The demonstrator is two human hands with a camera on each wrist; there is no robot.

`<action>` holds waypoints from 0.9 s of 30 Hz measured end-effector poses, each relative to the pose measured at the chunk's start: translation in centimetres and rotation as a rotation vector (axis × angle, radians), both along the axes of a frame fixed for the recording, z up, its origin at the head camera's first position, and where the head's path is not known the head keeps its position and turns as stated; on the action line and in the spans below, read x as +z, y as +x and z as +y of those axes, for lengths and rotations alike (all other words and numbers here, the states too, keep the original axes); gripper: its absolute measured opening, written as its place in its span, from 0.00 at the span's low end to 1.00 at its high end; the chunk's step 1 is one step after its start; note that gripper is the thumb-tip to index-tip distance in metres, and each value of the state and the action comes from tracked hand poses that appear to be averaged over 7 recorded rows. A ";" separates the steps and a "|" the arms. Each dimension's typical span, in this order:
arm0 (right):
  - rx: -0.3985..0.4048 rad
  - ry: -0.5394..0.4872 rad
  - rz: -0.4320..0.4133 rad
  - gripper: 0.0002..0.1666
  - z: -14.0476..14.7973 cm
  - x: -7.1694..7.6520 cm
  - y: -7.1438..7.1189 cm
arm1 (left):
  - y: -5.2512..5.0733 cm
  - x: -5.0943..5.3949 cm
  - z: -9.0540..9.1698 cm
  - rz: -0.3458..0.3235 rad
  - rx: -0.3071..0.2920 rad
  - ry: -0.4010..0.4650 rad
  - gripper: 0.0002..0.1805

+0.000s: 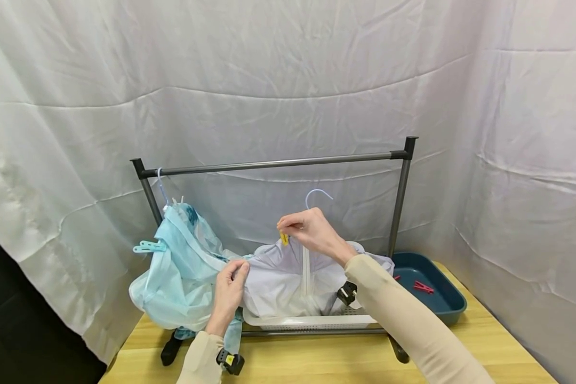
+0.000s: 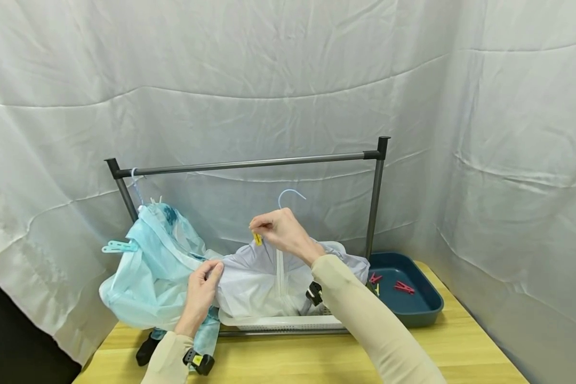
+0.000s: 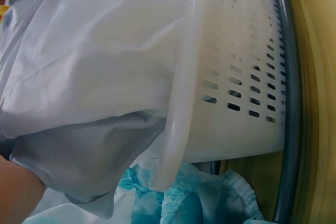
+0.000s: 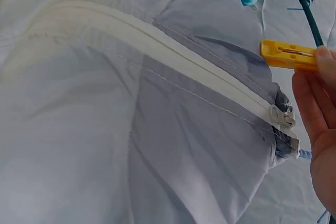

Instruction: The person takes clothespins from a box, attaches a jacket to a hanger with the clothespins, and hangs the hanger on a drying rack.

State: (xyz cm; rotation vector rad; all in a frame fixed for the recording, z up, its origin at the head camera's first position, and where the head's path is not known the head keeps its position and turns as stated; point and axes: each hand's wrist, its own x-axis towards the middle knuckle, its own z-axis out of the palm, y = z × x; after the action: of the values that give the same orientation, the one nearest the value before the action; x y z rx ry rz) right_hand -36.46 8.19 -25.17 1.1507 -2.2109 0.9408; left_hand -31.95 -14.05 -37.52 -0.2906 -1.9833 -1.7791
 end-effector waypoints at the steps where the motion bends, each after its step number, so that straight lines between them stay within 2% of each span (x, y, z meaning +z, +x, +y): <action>1: -0.004 0.011 -0.006 0.07 0.0 0.1 0.0 | 0.0 0.0 0.0 -0.001 -0.001 0.002 0.10; 12: -0.081 0.141 -0.081 0.06 -0.1 0.3 -0.3 | -0.1 -0.1 0.3 0.009 -0.003 0.020 0.09; 18: -0.106 0.185 -0.077 0.06 -0.1 0.5 -0.3 | -0.2 -0.2 0.5 0.022 -0.009 0.041 0.09; 25: -0.123 0.292 -0.057 0.03 -0.2 0.7 -0.4 | -2.5 -2.8 0.5 0.011 0.016 0.081 0.09; 27: -0.121 0.322 -0.039 0.05 -0.4 0.5 -0.3 | -2.6 -3.3 0.4 0.006 0.022 0.093 0.09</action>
State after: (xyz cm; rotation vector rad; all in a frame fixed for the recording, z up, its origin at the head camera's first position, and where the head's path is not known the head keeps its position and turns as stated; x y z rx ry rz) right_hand -36.74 7.84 -24.69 1.1254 -2.4968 0.5752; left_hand -34.54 -13.61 -40.85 -0.2419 -1.8857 -1.8484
